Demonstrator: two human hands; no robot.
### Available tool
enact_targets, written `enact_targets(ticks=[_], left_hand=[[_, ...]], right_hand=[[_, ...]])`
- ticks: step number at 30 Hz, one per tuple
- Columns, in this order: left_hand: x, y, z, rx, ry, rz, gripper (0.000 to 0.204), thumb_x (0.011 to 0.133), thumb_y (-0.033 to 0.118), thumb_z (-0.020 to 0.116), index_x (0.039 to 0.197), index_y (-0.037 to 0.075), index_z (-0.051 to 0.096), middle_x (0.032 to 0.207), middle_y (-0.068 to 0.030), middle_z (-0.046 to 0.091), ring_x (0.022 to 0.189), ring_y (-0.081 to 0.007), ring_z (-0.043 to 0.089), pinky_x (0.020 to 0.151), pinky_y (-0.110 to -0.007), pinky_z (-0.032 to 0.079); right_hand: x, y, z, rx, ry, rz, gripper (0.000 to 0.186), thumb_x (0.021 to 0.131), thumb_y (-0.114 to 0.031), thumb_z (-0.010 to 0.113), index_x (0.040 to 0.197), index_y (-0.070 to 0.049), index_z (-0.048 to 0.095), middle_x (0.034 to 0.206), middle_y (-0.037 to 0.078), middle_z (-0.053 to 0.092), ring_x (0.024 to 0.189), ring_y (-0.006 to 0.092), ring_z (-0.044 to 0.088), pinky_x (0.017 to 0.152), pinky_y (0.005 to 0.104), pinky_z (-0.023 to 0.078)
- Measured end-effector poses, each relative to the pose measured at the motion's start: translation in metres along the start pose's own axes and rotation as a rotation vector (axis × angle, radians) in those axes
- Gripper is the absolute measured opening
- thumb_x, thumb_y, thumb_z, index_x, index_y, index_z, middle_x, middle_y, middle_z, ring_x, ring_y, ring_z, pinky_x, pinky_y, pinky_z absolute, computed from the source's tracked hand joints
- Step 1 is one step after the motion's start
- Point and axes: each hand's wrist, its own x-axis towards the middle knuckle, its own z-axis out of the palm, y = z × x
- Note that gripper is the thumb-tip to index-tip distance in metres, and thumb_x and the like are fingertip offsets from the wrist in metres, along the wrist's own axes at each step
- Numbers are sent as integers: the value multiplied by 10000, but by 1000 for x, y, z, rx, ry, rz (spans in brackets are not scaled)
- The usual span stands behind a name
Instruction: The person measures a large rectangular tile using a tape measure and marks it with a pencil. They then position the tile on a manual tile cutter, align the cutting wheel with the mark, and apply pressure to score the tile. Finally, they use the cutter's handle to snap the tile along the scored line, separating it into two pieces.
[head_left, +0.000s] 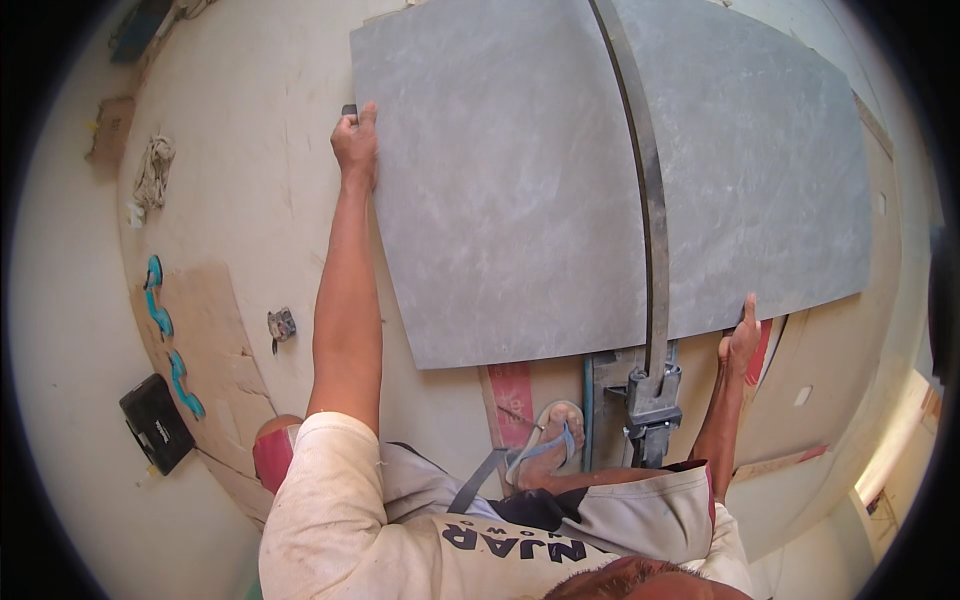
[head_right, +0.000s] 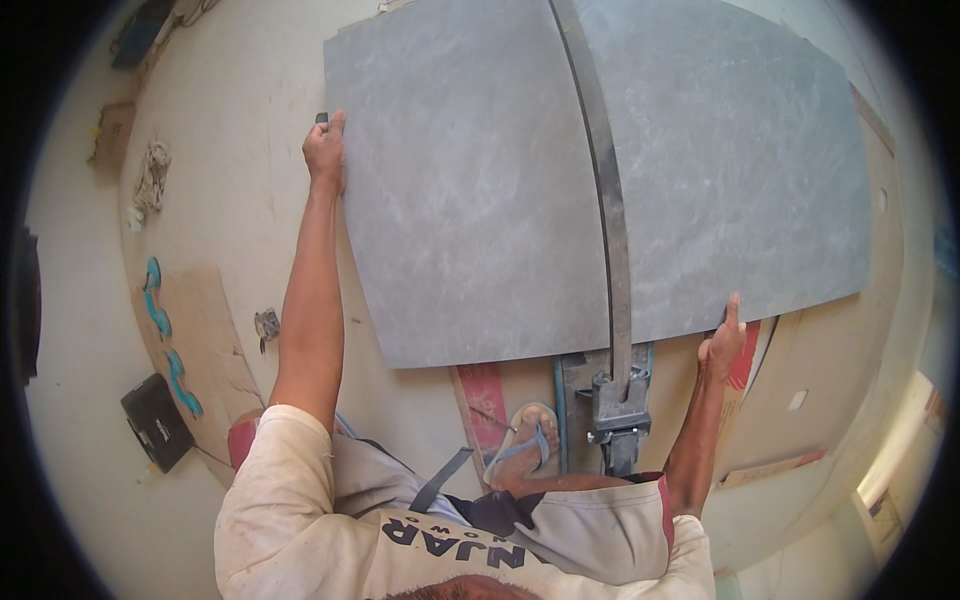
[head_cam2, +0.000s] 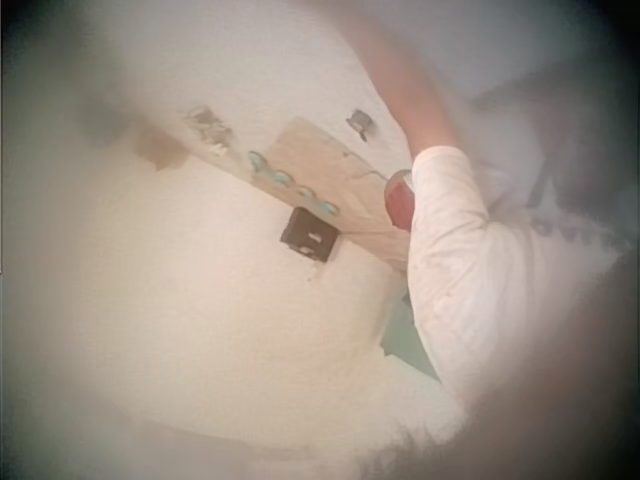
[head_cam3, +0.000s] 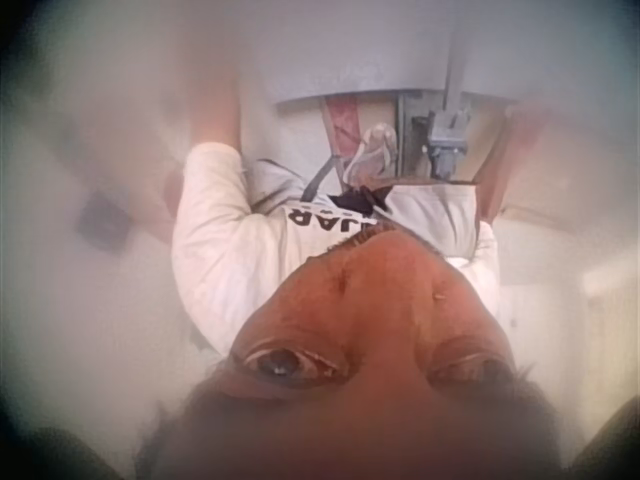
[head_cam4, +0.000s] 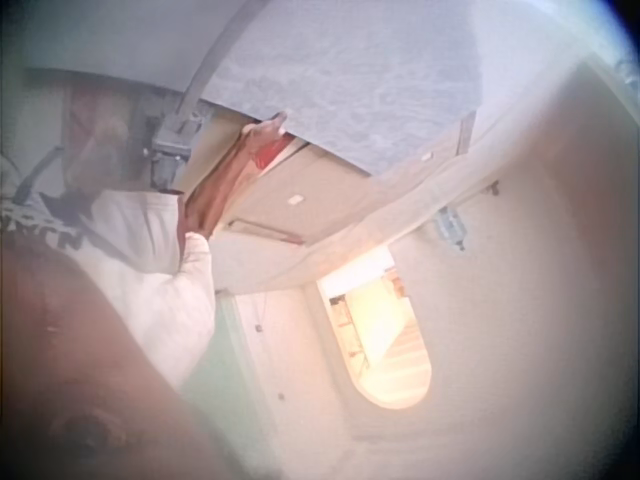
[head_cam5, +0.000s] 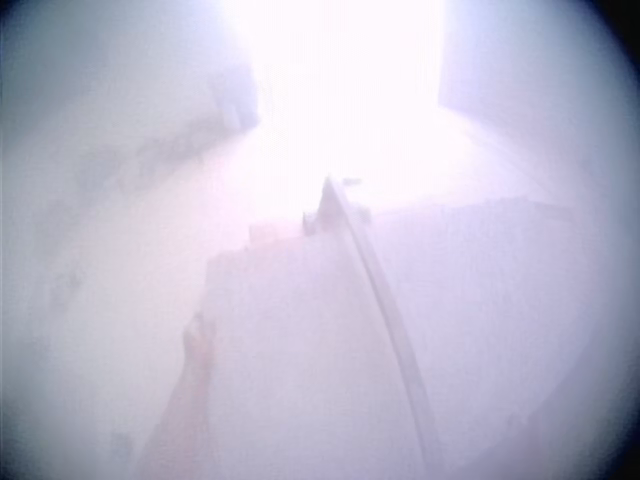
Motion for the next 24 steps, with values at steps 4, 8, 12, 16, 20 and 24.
enact_targets(ticks=[4,8,12,16,20,24], left_hand=[[4,-7,-2,-72,-14,11,316,880,317,644,719,70,529,623,61,438,578,-57,350,537,-229,325],[3,-6,1,-2,-7,68,344,876,312,644,684,69,494,576,62,358,540,-59,302,477,-240,266],[1,-1,-3,14,-7,33,352,893,321,618,684,64,497,574,65,352,537,-59,293,480,-243,268],[-3,1,-4,29,-9,33,366,903,331,601,682,58,496,575,65,356,544,-67,305,493,-248,293],[-1,1,-1,121,14,101,372,915,323,577,677,55,481,570,54,359,534,-75,313,488,-257,309],[0,2,-6,155,-19,145,382,929,320,551,672,51,465,564,34,365,529,-81,319,483,-269,317]], right_hand=[[8,9,-4,62,5,-35,459,876,-357,638,1058,48,523,1027,106,603,772,160,608,520,258,489],[20,24,-14,218,-56,-46,420,885,-283,641,1095,52,497,1091,125,580,914,198,595,765,311,511],[14,20,-13,198,-97,-17,421,895,-263,629,1127,57,484,1121,132,568,960,208,584,847,333,496],[5,12,-5,239,-107,-33,422,905,-270,612,1131,63,485,1122,133,569,947,208,585,820,319,497],[9,18,-8,150,-58,-33,413,909,-283,598,1110,63,500,1085,127,587,912,206,592,764,308,498],[3,10,-3,78,-14,-26,416,902,-295,605,1088,66,514,1050,121,596,867,196,598,721,309,501]])
